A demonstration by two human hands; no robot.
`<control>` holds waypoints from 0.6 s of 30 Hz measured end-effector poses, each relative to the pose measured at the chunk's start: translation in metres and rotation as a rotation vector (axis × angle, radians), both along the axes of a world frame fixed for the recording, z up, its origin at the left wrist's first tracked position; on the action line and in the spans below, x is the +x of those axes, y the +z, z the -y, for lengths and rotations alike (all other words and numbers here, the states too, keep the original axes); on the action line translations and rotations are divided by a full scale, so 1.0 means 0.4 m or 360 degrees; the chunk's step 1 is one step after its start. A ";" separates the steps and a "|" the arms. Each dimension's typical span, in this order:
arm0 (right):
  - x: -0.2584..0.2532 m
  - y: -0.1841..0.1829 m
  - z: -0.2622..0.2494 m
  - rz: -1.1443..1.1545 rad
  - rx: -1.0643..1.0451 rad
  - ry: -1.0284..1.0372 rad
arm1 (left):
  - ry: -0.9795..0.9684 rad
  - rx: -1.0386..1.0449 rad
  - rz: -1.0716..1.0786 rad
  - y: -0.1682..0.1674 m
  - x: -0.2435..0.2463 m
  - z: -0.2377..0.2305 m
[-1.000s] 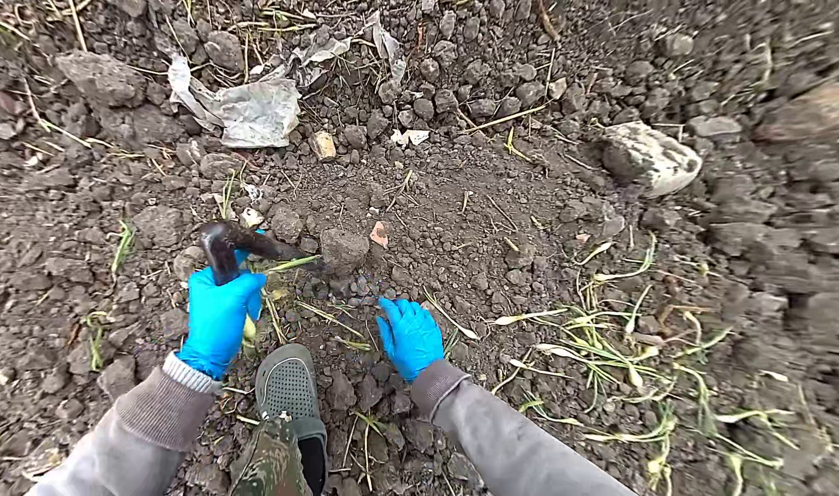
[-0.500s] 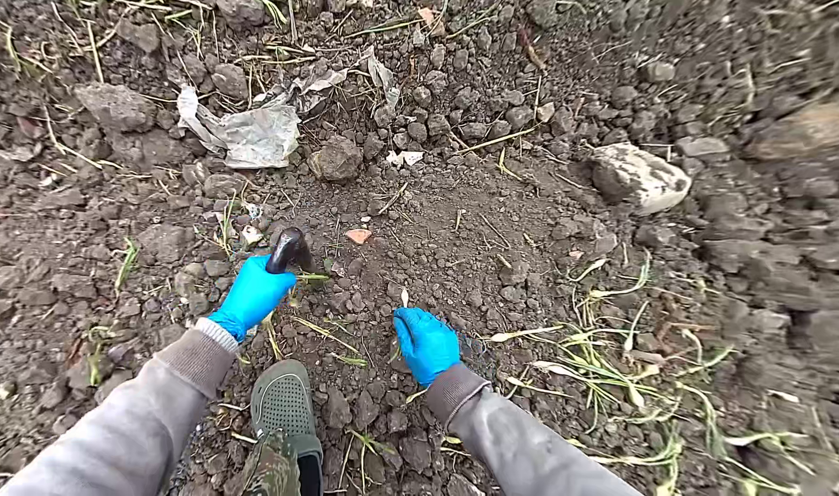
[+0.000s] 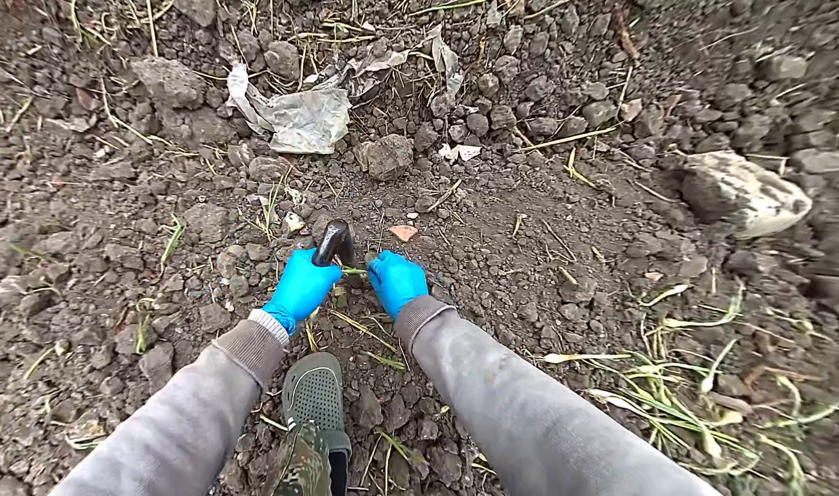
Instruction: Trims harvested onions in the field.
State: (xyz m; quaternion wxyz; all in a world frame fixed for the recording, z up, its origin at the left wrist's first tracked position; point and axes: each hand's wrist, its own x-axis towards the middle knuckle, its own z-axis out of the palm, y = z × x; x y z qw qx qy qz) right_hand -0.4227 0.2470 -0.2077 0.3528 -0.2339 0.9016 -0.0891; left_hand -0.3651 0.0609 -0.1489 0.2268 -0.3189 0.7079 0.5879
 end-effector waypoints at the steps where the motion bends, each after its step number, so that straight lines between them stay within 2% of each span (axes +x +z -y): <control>1: 0.003 -0.023 0.022 0.0090 0.0066 0.0097 | 0.0040 0.0011 -0.0018 0.033 -0.001 0.010; 4: 0.026 -0.071 0.053 0.0250 0.0168 0.0130 | 0.0052 -0.0070 -0.0095 0.102 0.017 0.017; 7: 0.004 -0.055 0.018 0.0088 0.0031 0.0256 | 0.0029 -0.0066 -0.0073 0.028 0.051 0.037; 9: 0.002 -0.009 -0.073 -0.0075 -0.0125 0.0227 | -0.0001 0.0013 -0.0097 0.014 0.062 0.056; 11: 0.025 0.044 -0.202 -0.0280 -0.0312 0.0212 | 0.0063 0.0021 -0.0214 0.070 0.044 0.067; 13: 0.097 0.085 -0.338 -0.0421 -0.0457 0.0334 | 0.0157 -0.0019 -0.0453 0.141 0.012 0.079; 15: 0.206 0.118 -0.460 -0.0273 -0.0339 0.0469 | 0.0248 -0.0044 -0.0641 0.178 -0.038 0.075; 18: 0.318 0.140 -0.528 0.0454 0.0375 0.0561 | 0.0197 -0.0173 -0.0492 0.112 -0.109 0.053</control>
